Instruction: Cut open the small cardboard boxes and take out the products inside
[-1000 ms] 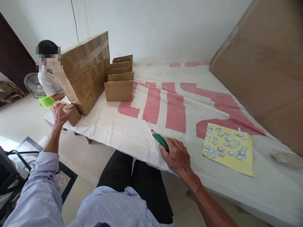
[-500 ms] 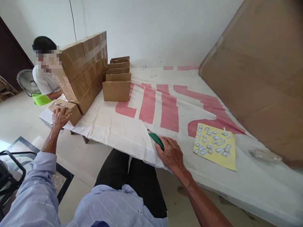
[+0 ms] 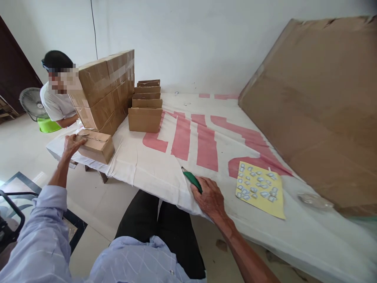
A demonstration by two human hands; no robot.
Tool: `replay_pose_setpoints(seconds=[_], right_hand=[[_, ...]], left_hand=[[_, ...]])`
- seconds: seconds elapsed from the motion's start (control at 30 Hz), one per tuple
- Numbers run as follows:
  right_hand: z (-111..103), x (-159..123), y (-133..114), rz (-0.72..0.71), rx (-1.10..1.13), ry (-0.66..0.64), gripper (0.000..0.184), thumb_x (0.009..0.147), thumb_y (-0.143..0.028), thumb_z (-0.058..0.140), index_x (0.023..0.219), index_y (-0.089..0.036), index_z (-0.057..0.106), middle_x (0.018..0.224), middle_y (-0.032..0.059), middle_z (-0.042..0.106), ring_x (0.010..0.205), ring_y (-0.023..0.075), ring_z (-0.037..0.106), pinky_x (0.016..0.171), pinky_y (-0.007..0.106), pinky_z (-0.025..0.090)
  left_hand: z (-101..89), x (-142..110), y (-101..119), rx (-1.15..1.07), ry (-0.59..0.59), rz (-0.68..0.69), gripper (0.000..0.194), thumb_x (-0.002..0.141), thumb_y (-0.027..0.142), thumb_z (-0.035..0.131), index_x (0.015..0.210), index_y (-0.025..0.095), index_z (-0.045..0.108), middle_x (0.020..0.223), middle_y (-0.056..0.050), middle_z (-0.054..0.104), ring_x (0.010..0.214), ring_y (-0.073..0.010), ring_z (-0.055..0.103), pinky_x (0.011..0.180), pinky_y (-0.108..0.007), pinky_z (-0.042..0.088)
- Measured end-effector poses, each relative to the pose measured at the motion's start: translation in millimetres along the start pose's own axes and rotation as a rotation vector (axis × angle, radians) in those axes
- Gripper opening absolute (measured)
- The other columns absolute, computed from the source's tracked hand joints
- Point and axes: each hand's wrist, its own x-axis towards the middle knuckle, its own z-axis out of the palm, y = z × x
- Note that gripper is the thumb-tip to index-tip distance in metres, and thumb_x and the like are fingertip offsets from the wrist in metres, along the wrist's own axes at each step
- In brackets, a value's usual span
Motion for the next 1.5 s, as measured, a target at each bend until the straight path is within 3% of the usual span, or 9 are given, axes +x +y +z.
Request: replay_pose_setpoints(seconds=[0.1,0.23,0.33,0.47,0.73,0.9,1.07,1.23,1.5], right_hand=[[-1.2,1.1,-0.2,0.007,0.012,-0.008,0.034,0.103,-0.035,0.054,0.126,-0.019,0.074,0.117,0.0169,0.078,0.108,0.0343,0.069,0.097,0.05,0.058],[-3.9,2.8,-2.2,0.018,0.029,-0.033,0.034,0.102,-0.034,0.054,0.125,-0.019,0.075,0.116,0.0166,0.077,0.107,0.0343,0.067,0.095,0.05,0.058],[-3.9,3.5,-3.0,0.027,0.025,-0.026,0.034,0.102,-0.033,0.054,0.124,-0.019,0.075,0.114,0.0165,0.076,0.107,0.0346,0.067,0.094,0.05,0.058],[-2.4,4.5,-3.4,0.024,0.02,-0.007,0.032,0.102,-0.035,0.053,0.121,-0.02,0.074,0.113,0.0155,0.078,0.105,0.0335,0.068,0.095,0.049,0.058],[-6.1,10.5,-8.7,0.048,0.03,-0.03,0.032,0.102,-0.029,0.055,0.125,-0.018,0.074,0.116,0.0167,0.078,0.108,0.033,0.068,0.097,0.048,0.058],[-9.7,13.4,-10.4,0.062,0.029,-0.072,0.033,0.101,-0.026,0.056,0.129,-0.019,0.073,0.118,0.0157,0.076,0.11,0.0319,0.067,0.098,0.046,0.057],[-12.3,15.4,-12.2,0.081,0.047,-0.078,0.032,0.101,-0.026,0.056,0.128,-0.018,0.073,0.114,0.0153,0.075,0.108,0.0324,0.064,0.097,0.047,0.057],[-13.0,15.6,-13.7,0.1,0.067,-0.071,0.032,0.102,-0.027,0.055,0.126,-0.02,0.074,0.112,0.0143,0.074,0.106,0.0322,0.063,0.096,0.047,0.057],[-21.2,22.4,-15.5,0.237,0.228,0.043,0.038,0.105,-0.037,0.044,0.119,-0.018,0.074,0.112,0.0175,0.076,0.106,0.0319,0.069,0.095,0.047,0.058]], left_hand=[[23.5,-42.5,13.3,-0.039,-0.026,0.016,0.073,0.075,0.064,0.087,0.128,0.016,0.073,0.126,-0.017,0.068,0.119,-0.0369,0.07,0.107,-0.049,0.059],[55.4,-104.0,44.8,-0.24,-0.11,0.138,0.07,0.074,0.062,0.088,0.128,0.021,0.073,0.117,-0.011,0.071,0.108,-0.0321,0.072,0.096,-0.046,0.062],[74.5,-127.4,70.8,-0.436,-0.214,0.219,0.058,0.073,0.062,0.09,0.114,0.024,0.074,0.13,-0.012,0.07,0.117,-0.0335,0.072,0.089,-0.044,0.063],[94.4,-125.2,96.5,-0.749,-0.395,0.223,0.059,0.065,0.063,0.094,0.099,0.024,0.068,0.157,-0.016,0.063,0.143,-0.0395,0.063,0.096,-0.044,0.062],[114.3,-129.4,116.1,-0.957,-0.586,0.239,0.06,0.062,0.059,0.097,0.093,0.024,0.059,0.171,-0.015,0.057,0.155,-0.0401,0.058,0.111,-0.048,0.058],[122.2,-139.2,127.0,-0.994,-0.605,0.26,0.052,0.065,0.051,0.097,0.087,0.024,0.058,0.174,-0.015,0.054,0.163,-0.042,0.049,0.117,-0.051,0.055],[129.9,-145.5,133.2,-0.994,-0.618,0.262,0.054,0.066,0.055,0.096,0.084,0.023,0.056,0.166,-0.013,0.059,0.149,-0.0395,0.062,0.114,-0.05,0.058],[131.5,-152.8,131.7,-0.951,-0.59,0.32,0.05,0.07,0.053,0.096,0.092,0.023,0.063,0.161,-0.012,0.059,0.145,-0.037,0.064,0.115,-0.049,0.059],[130.4,-160.3,130.2,-0.9,-0.556,0.331,0.052,0.071,0.058,0.096,0.099,0.023,0.071,0.159,-0.013,0.059,0.146,-0.039,0.063,0.115,-0.05,0.06]])
